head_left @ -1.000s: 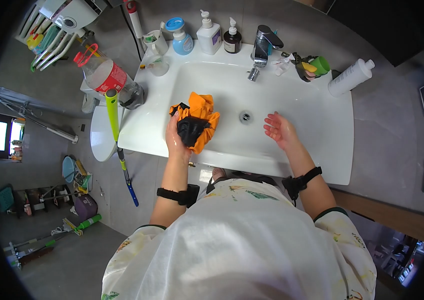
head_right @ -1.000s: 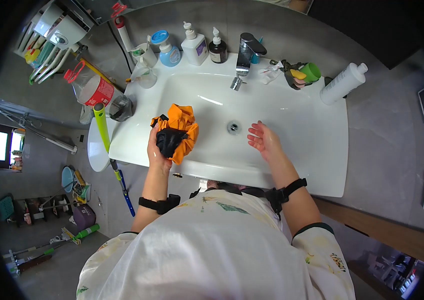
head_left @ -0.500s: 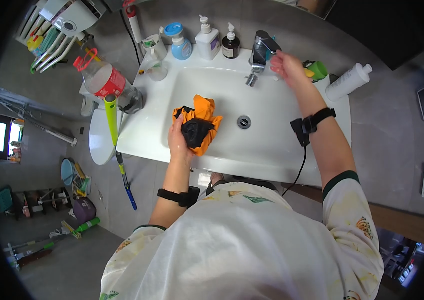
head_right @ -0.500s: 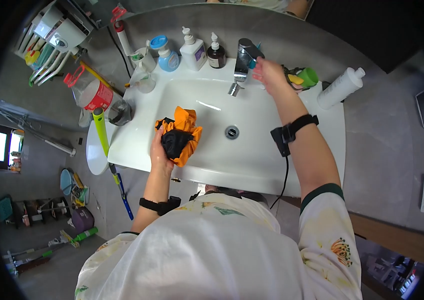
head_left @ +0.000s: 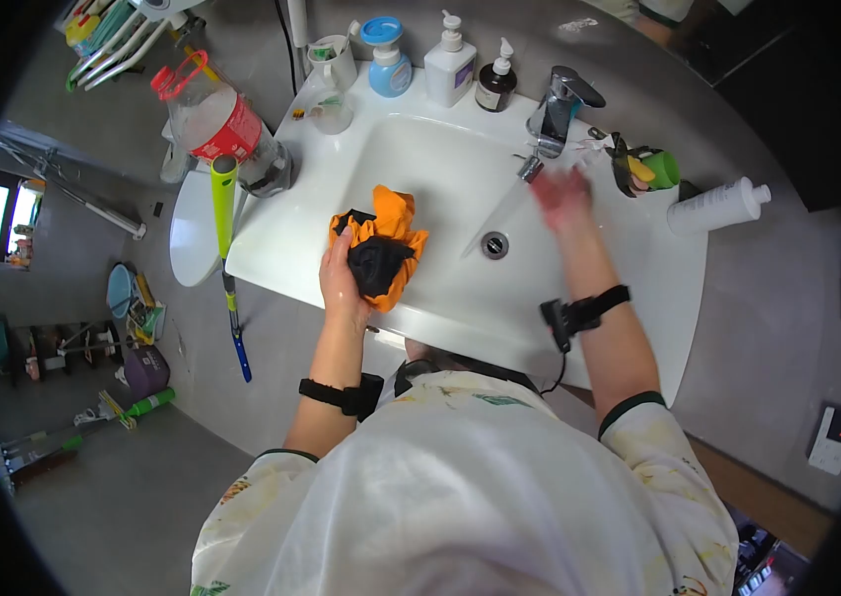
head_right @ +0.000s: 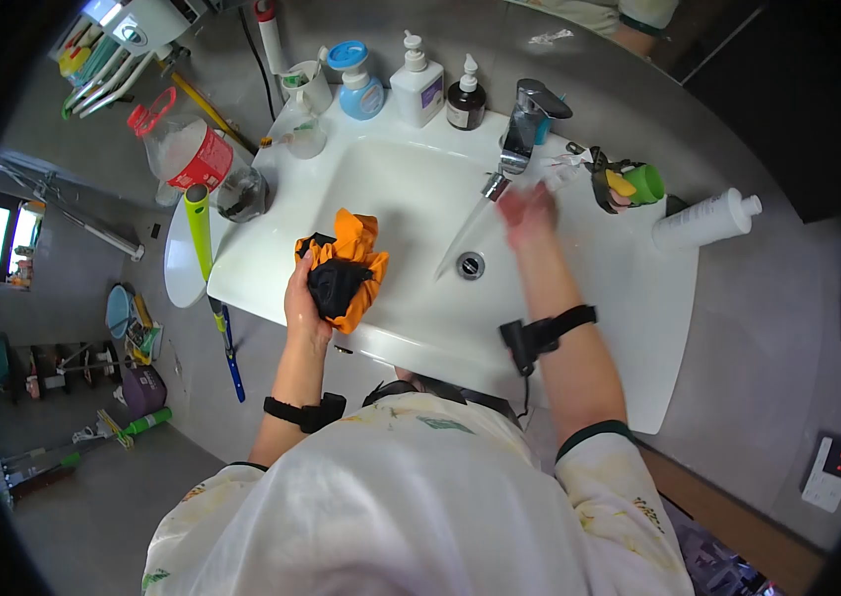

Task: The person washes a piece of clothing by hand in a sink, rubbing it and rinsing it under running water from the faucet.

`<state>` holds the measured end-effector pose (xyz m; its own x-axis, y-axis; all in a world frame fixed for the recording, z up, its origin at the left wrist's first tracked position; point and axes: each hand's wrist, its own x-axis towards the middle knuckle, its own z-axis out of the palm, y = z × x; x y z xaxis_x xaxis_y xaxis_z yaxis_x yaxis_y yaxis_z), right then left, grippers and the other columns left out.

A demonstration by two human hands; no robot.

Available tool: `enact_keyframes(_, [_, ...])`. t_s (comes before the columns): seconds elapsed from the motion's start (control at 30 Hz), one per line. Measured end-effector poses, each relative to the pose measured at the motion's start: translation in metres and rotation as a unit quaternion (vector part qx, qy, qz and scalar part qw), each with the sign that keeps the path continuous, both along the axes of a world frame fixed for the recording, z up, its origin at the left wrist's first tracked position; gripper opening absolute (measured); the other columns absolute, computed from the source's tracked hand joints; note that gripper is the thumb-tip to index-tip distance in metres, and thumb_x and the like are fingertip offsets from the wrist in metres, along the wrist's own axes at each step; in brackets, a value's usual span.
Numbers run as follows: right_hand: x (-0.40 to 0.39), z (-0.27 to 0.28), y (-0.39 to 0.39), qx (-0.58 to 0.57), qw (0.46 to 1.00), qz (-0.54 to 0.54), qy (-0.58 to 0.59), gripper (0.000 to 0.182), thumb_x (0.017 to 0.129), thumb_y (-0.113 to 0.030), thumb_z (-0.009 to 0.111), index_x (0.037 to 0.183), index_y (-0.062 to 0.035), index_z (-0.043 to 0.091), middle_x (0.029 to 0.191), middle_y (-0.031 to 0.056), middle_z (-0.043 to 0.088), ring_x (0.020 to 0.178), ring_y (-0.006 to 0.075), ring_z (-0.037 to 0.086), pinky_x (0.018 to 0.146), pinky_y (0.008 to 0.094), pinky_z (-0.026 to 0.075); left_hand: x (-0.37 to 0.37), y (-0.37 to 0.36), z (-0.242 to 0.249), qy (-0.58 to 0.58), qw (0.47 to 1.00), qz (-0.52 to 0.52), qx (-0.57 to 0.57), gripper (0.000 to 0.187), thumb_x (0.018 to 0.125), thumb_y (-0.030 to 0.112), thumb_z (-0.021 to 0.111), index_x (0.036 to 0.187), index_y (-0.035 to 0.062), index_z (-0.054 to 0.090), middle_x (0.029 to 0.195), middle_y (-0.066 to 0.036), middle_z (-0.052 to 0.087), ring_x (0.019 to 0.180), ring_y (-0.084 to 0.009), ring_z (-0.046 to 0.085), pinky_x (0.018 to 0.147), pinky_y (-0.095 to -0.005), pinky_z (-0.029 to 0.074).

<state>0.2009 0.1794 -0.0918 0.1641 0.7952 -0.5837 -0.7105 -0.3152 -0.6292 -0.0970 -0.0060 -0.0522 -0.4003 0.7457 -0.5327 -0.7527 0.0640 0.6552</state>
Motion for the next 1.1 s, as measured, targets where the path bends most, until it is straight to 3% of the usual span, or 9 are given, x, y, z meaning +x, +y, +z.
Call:
enact_keyframes(0.13, [-0.078,0.036,-0.042,-0.151,0.976,-0.052,0.149,0.079,0.091,-0.06,0.03,0.147,-0.0076,0.009,0.152,0.0198,0.011,0.141,0.0317,0.014,0.11,0.0572,0.017,0.001,-0.002,0.0,0.009,0.999,0.007,-0.031,0.039,0.085,0.022,0.066,0.112,-0.0015,0.05,0.103,-0.014,0.061,0.09,-0.0245,0.064,0.079,-0.0359,0.055])
enact_keyframes(0.23, [-0.075,0.031,-0.014,-0.056,0.948,-0.058,0.307,0.088,0.087,-0.069,0.026,0.148,-0.0138,-0.004,0.153,0.0152,-0.011,0.143,0.0297,-0.005,0.112,0.0549,0.008,0.0,-0.008,0.0,0.008,1.0,0.012,-0.026,0.038,0.084,0.021,0.066,0.111,-0.0007,0.05,0.103,-0.013,0.061,0.09,-0.0242,0.064,0.079,-0.0355,0.055])
enact_keyframes(0.5, [-0.064,0.018,-0.012,-0.005,0.942,-0.118,0.313,0.09,0.085,-0.071,0.027,0.148,-0.0125,0.001,0.152,0.0186,0.004,0.142,0.0315,0.003,0.113,0.0531,0.006,0.003,-0.015,0.003,0.0,0.998,0.033,-0.051,0.034,0.084,0.019,0.067,0.107,0.0008,0.052,0.098,-0.011,0.062,0.087,-0.023,0.064,0.077,-0.0353,0.055])
enact_keyframes(0.7, [-0.052,0.013,-0.019,-0.002,0.954,-0.098,0.282,0.092,0.088,-0.068,0.024,0.143,0.0039,0.006,0.142,0.0258,0.021,0.135,0.035,0.019,0.114,0.05,0.009,0.009,-0.007,0.004,0.005,0.999,0.005,-0.039,0.033,0.084,0.019,0.067,0.106,0.0005,0.051,0.098,-0.011,0.062,0.087,-0.023,0.064,0.077,-0.035,0.055])
enact_keyframes(0.83, [-0.044,0.006,-0.044,-0.041,0.961,0.011,0.274,0.081,0.093,-0.061,0.022,0.127,0.011,0.037,0.126,0.0276,0.044,0.126,0.0364,0.037,0.107,0.0497,0.027,0.016,0.0,0.011,0.005,0.999,-0.017,-0.027,0.033,0.085,0.019,0.066,0.107,-0.0001,0.05,0.099,-0.012,0.061,0.088,-0.0226,0.064,0.076,-0.0349,0.055])
enact_keyframes(0.9, [-0.035,0.003,-0.068,-0.057,0.93,0.336,0.134,0.076,0.092,-0.06,0.033,0.122,0.0091,0.045,0.121,0.025,0.05,0.114,0.0344,0.049,0.1,0.0466,0.037,0.02,0.002,0.015,0.012,0.999,-0.025,-0.025,0.032,0.085,0.019,0.065,0.108,0.0014,0.05,0.102,-0.011,0.06,0.09,-0.0225,0.063,0.077,-0.0348,0.055])
enact_keyframes(0.93, [-0.031,0.002,-0.076,-0.057,0.931,0.335,0.134,0.076,0.092,-0.06,0.033,0.122,0.0091,0.045,0.121,0.025,0.05,0.114,0.0344,0.049,0.1,0.0466,0.037,0.022,0.002,0.013,0.012,0.999,-0.026,-0.026,0.032,0.085,0.019,0.065,0.108,0.0014,0.05,0.102,-0.011,0.06,0.09,-0.0225,0.063,0.077,-0.0348,0.055])
enact_keyframes(1.0, [-0.026,0.0,-0.091,-0.044,0.732,0.552,-0.398,0.076,0.088,-0.06,0.045,0.127,0.0054,0.043,0.124,0.0231,0.05,0.109,0.0314,0.053,0.097,0.0438,0.041,0.024,0.002,0.006,0.022,0.998,-0.049,0.017,0.034,0.085,0.019,0.065,0.111,0.0038,0.05,0.106,-0.01,0.06,0.096,-0.0224,0.062,0.083,-0.0347,0.053])
enact_keyframes(1.1, [-0.044,0.033,-0.112,0.013,0.863,0.413,-0.292,0.078,0.085,-0.062,0.049,0.132,-0.0009,0.043,0.132,0.0209,0.048,0.121,0.0348,0.048,0.098,0.0448,0.04,0.033,0.005,-0.01,0.037,0.989,-0.118,0.08,0.048,0.085,0.024,0.068,0.122,0.0042,0.046,0.114,-0.007,0.058,0.112,-0.0219,0.054,0.101,-0.0347,0.039])
